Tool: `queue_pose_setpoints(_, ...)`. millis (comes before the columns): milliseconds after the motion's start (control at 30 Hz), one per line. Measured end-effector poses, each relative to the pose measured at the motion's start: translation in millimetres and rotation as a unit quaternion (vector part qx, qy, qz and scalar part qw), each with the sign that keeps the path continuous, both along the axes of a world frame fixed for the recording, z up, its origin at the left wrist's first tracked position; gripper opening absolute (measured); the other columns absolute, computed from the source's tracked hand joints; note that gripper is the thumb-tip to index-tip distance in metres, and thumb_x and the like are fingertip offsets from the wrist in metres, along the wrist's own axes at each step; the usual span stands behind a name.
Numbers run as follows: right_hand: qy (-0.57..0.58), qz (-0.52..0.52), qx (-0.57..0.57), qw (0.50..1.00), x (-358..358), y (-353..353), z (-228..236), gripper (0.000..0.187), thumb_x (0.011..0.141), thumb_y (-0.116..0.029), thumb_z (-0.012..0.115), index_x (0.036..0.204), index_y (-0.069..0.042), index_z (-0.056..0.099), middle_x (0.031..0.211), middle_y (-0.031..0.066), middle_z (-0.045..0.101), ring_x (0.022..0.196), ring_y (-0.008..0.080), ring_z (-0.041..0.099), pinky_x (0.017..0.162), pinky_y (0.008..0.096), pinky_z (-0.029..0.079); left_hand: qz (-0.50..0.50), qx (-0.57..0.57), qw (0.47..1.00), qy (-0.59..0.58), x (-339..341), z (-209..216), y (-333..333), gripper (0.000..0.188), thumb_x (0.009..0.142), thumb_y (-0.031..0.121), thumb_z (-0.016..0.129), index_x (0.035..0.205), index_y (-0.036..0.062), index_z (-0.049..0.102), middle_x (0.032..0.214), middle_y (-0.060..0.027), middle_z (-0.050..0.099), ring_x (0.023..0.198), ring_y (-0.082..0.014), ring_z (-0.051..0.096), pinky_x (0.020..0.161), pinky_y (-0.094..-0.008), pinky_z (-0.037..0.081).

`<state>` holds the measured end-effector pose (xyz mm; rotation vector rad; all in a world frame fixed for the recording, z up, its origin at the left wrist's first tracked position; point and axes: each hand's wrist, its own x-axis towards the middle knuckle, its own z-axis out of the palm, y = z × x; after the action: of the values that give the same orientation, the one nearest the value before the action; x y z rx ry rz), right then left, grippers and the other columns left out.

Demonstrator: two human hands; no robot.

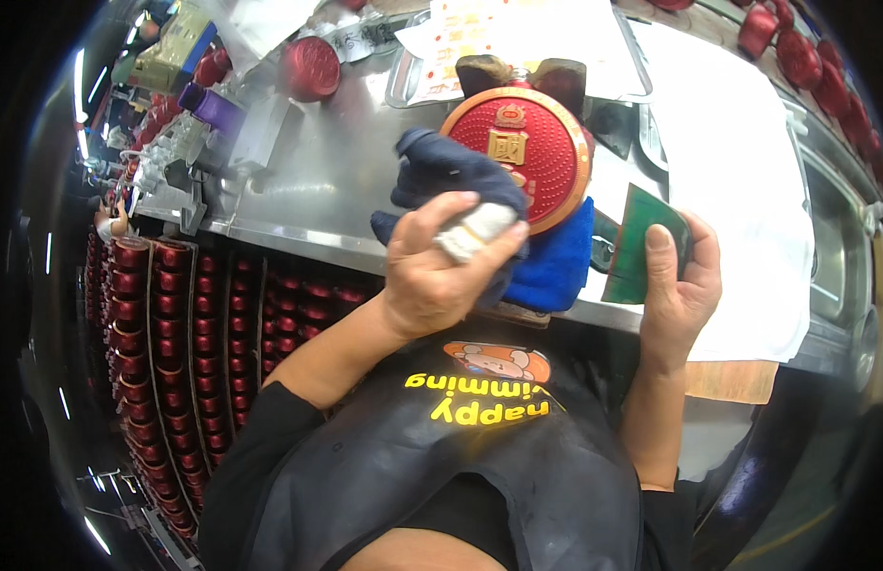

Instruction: The person applies gold stickers to the top of a red spherical object, smoothing each sticker with a cloth and a green card. The person repeats this process on multiple identical red objects at a workstation.

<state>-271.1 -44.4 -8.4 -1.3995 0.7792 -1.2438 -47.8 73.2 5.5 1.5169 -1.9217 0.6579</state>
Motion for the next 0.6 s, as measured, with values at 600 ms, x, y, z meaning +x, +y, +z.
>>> queue_pose_setpoints(600,0.181,-0.007,-0.223,0.958,55.5,-2.1,-15.0,0.032,0.096,-0.021,0.076,0.115,0.002,0.065,0.100,0.0129,0.071,0.087,0.0201,0.070,0.080,0.0298,0.055,0.041,-0.014,0.999,-0.014,63.1,-18.5,22.7,0.038,0.074,0.011,0.079,0.111,0.0215,0.082,0.113,-0.0080,0.069,0.111,-0.0237,0.063,0.082,-0.0339,0.052)
